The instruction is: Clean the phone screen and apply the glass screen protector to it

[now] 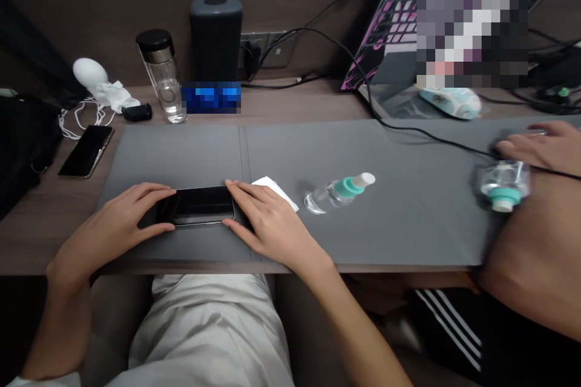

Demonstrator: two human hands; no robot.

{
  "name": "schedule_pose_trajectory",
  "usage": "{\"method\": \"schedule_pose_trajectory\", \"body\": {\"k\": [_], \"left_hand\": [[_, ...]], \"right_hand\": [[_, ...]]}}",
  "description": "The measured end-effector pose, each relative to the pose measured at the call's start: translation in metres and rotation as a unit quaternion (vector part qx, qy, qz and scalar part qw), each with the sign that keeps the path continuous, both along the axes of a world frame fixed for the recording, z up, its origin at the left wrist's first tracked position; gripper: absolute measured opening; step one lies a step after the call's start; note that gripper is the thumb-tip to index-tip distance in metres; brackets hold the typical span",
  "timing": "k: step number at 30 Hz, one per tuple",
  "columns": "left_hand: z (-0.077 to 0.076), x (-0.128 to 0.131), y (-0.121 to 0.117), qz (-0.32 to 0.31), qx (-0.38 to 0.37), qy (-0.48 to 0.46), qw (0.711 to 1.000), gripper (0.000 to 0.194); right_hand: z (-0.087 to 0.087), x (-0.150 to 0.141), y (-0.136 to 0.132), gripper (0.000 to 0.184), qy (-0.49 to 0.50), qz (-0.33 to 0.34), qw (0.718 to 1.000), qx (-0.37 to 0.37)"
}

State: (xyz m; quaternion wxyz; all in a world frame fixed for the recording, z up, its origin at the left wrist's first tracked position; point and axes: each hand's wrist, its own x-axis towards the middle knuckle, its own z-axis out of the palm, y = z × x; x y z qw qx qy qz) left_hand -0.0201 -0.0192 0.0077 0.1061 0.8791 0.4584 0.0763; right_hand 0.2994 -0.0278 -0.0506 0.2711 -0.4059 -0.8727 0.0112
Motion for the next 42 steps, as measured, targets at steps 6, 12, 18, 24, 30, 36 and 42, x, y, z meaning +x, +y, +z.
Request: {"method": "schedule_pose_trajectory", "body": {"k": [6, 12, 18, 24, 30, 36, 42], "left_hand": [[0.0015, 0.0013, 0.0002, 0.002, 0.003, 0.005, 1.0, 0.053], [0.0006, 0.0029, -0.0003, -0.023, 0.015, 0.015, 1.0, 0.045], [-0.0015, 0.0028, -0.0005, -0.024, 0.02, 0.015, 0.999, 0.044], [-0.0021, 0.0021, 0.0003, -0.021, 0.013, 0.012, 1.0, 0.044], [-0.003, 0.002, 0.0003, -0.012, 0.004, -0.006, 1.0, 0.043], [-0.0068, 0.0021, 0.0023, 0.012, -0.032, -0.036, 0.999, 0.043], [-0.0066, 0.0002, 0.0072, 0.018, -0.066, -0.04, 0.997, 0.061]], "right_hand": [[-0.0004, 0.0007, 0.0, 0.067, -0.001, -0.001, 1.0, 0.002], [-0.0013, -0.0001, 0.0004, 0.071, 0.002, -0.003, 1.0, 0.009], [-0.0013, -0.0019, 0.0008, 0.071, 0.016, -0.014, 1.0, 0.01], [0.0006, -0.0029, 0.0019, 0.068, -0.013, -0.02, 1.0, 0.015], [-0.0002, -0.0025, 0.0027, 0.062, -0.007, -0.013, 1.0, 0.014], [0.0016, -0.0023, 0.0036, 0.055, 0.016, -0.001, 1.0, 0.004], [-0.0006, -0.0042, 0.0038, 0.072, 0.02, -0.015, 0.999, -0.03]]}}
